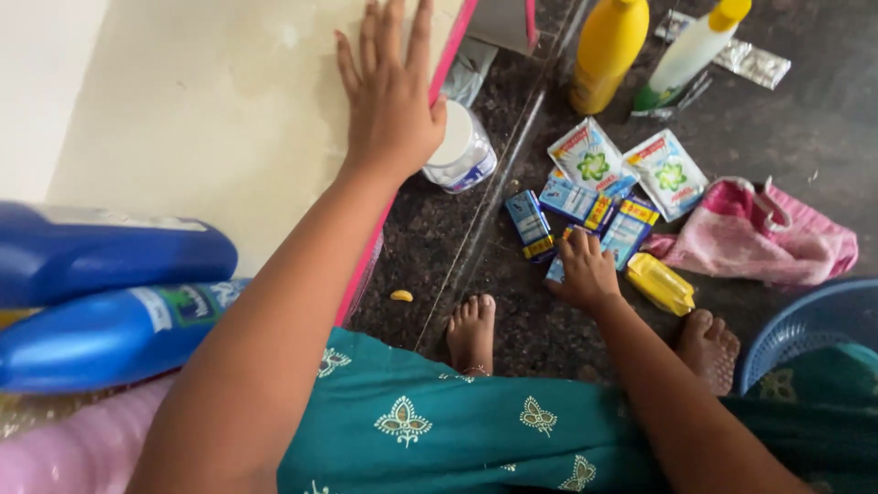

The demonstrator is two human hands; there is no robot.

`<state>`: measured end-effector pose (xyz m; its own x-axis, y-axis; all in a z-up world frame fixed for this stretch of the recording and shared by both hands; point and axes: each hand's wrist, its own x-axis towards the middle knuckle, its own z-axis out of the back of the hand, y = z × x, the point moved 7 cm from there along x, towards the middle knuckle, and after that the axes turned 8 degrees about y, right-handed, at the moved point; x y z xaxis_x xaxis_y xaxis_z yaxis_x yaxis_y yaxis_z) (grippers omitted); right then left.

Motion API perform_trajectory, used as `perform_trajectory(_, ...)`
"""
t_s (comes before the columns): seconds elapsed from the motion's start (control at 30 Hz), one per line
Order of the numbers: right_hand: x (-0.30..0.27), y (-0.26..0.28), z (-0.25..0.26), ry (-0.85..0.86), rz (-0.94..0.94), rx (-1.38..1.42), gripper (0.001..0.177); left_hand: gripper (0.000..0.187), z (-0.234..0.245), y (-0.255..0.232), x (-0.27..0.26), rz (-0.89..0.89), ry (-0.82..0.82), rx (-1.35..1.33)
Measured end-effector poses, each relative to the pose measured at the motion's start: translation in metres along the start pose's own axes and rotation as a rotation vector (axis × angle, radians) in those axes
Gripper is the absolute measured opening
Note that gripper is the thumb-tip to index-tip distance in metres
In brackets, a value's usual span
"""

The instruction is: The person sits on the floor and wipes various plastic bottles and small boxes with a pink cloth, then places them on a nearby shelf. The person handles items one at a time, including shampoo, detergent, and small packaged goods.

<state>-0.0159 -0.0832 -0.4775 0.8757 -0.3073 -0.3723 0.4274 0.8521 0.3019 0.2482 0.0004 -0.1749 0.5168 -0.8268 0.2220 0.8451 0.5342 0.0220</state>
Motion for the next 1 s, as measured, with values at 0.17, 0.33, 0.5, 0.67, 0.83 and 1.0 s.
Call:
perform_trajectory(0.17,0.001,-0.059,-0.011,-0.185,-0.270,0.217,0.057,0.097,0.009,-0.002,0.000,0.000,-0.015,-0.003)
perform_trajectory(0.33,-0.033,-0.121,-0.018,-0.137,-0.646,0.086,0.086,0.099,0.002,0.002,0.003,0.034,0.008,-0.028)
perform_trajectory(0.5,-0.043,-0.134,-0.043,0.103,-0.654,-0.017,0.100,0.099,-0.009,0.005,0.008,0.035,-0.003,-0.018)
perform_trajectory(0.67,0.000,-0.188,-0.076,0.229,-0.635,0.158,0.072,0.097,-0.008,0.003,0.009,0.053,-0.012,-0.038)
perform_trajectory(0.83,0.052,-0.199,-0.047,0.388,-0.509,0.314,0.064,0.094,0.001,-0.001,0.006,0.077,0.010,-0.039)
perform_trajectory(1.0,0.082,-0.093,0.144,0.013,-0.202,0.442,0.070,0.094,0.007,-0.003,0.008,0.095,0.033,-0.060)
